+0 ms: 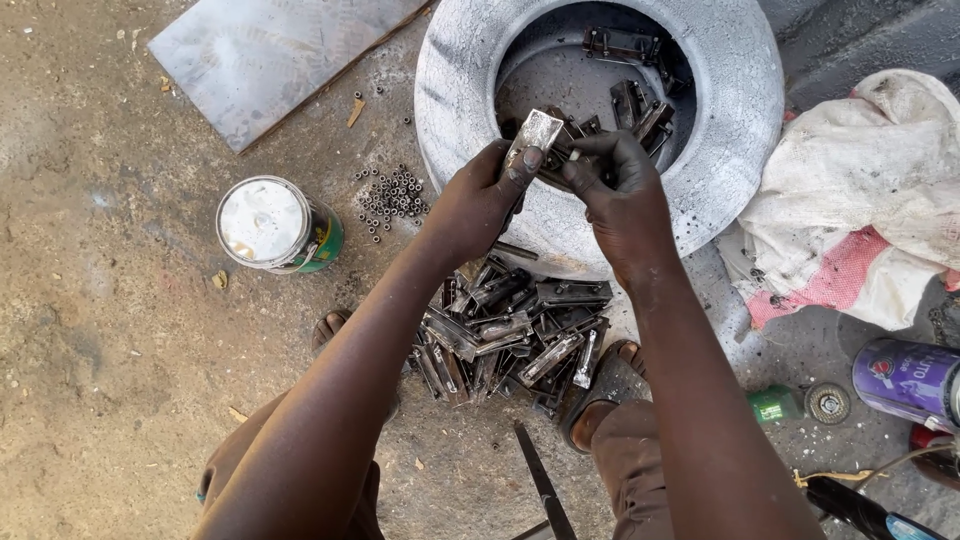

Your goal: Assembling metal hinge components by hand on a workshop floor.

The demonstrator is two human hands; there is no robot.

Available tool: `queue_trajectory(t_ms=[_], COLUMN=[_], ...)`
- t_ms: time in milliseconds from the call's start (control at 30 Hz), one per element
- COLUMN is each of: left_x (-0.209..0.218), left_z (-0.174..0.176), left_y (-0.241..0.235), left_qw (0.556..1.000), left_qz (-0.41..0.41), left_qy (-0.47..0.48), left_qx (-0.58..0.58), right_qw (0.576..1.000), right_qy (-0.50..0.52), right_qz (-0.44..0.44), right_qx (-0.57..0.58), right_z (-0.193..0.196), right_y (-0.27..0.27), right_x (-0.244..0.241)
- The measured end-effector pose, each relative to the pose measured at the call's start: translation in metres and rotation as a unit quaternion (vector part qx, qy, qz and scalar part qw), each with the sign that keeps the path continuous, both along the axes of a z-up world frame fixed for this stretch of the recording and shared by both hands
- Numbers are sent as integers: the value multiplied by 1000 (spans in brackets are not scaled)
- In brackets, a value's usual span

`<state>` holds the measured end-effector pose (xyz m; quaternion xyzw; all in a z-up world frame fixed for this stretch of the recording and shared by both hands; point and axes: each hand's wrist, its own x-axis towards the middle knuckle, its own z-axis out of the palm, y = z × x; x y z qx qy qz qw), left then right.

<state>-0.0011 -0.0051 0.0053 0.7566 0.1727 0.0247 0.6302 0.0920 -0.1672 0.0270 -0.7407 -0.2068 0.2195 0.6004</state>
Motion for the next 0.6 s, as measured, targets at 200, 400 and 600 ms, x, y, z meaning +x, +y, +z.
queue_trajectory(t_ms=[200, 400, 600], left_x=[0, -2, -2], left_z=[-1, 6, 10], left_y=[-1, 0, -1], left_qw=[1000, 1000, 1000], left_qz=[-7, -4, -12], left_qy=[-8, -5, 2], left_qx=[-2, 0, 7], right_qw=[995, 1000, 994], right_qy=[91, -21, 111], right_qz=[-20, -7, -22], right_qx=[-27, 11, -2], right_z=[24, -1, 9], right_y=[3, -1, 2], right_x=[-12, 1, -4])
